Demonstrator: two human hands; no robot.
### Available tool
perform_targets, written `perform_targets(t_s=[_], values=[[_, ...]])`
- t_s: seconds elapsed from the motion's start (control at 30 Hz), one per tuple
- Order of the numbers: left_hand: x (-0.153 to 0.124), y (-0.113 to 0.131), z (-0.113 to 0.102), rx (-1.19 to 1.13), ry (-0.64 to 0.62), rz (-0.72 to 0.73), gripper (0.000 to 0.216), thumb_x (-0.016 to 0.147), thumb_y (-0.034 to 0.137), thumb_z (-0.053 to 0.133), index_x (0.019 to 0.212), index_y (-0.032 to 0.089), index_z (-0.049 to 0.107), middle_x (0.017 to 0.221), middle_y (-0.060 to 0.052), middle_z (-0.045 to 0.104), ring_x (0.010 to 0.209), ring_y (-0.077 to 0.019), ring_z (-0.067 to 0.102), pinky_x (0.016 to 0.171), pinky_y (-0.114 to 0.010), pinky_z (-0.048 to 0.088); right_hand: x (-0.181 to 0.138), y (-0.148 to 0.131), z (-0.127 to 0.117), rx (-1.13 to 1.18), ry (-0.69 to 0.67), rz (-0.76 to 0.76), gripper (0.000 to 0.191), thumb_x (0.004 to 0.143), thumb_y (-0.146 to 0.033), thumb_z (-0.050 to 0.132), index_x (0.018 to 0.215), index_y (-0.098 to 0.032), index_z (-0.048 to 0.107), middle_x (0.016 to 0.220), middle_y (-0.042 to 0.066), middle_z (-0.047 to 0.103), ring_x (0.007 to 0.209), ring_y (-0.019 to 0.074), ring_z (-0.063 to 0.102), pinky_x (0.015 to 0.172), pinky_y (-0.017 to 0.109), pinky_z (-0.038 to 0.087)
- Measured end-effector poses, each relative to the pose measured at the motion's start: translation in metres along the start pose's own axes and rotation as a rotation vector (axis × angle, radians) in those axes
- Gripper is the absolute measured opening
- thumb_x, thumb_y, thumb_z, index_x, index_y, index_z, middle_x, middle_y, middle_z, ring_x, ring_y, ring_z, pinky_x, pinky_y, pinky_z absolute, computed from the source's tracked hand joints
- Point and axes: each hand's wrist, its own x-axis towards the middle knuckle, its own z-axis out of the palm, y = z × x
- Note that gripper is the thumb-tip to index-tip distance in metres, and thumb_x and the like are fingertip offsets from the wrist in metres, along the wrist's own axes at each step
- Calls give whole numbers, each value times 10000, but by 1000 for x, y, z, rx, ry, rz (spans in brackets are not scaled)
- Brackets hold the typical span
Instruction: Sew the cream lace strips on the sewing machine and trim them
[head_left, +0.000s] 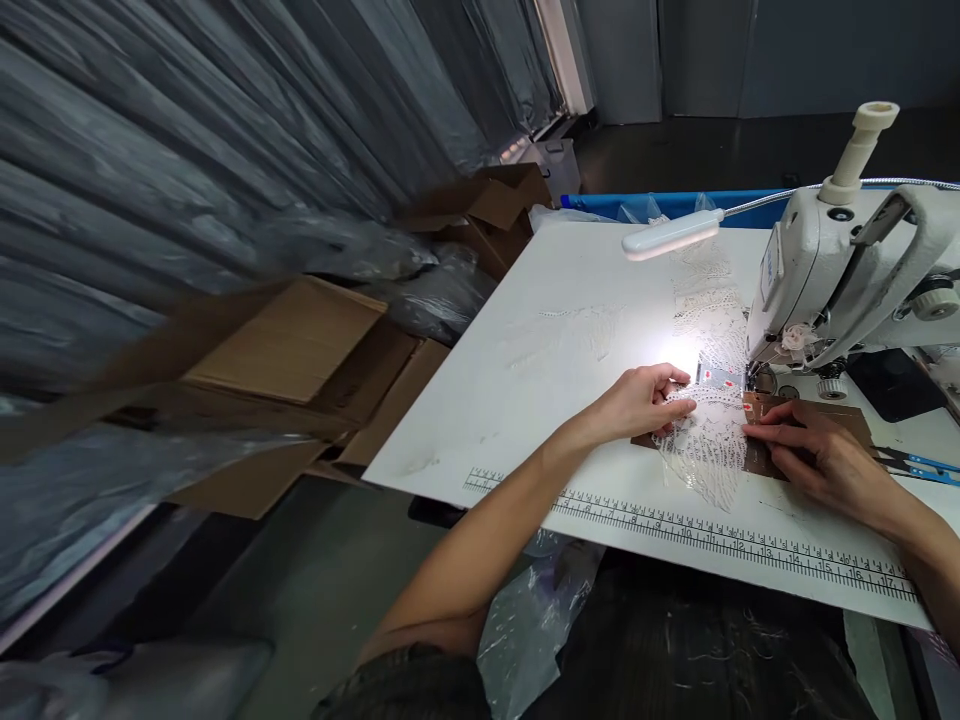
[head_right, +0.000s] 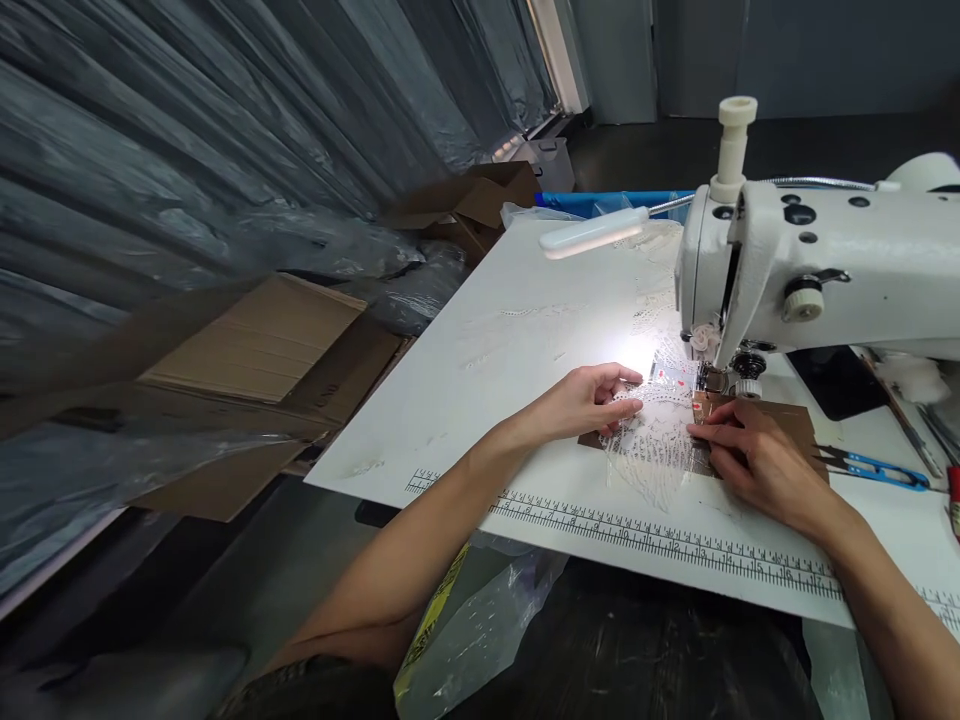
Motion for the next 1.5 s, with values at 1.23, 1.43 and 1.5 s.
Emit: perform_targets(t_s=[1.23,1.43,1.5], values=[[6,-14,3,695,202,459,350,896,354,684,1172,168,578,1228,-102,627,1012,-222,571,843,-342,456,-2,25,4,-270,311,255,320,915,-413,512,1062,-223,723,1016,120,656,785,256,630,628,387,540],[5,-11,1,698,280,425,262,904,300,664,1126,176,601,1214,-93,634,1038,-222,570,849,-335,432,1,13,1,-255,354,293,309,930,-388,466,909,-216,722,1030,126,642,786,255,651,596,375,520],[4,-10,-1,691,291,396,172,918,289,632,1042,171,622,1133,-86,647,972,-210,571,808,-329,434,2,10,-1,-242,364,306,327,938,-402,449,858,-226,713,1025,118,653,800,256,655,582,364,505]])
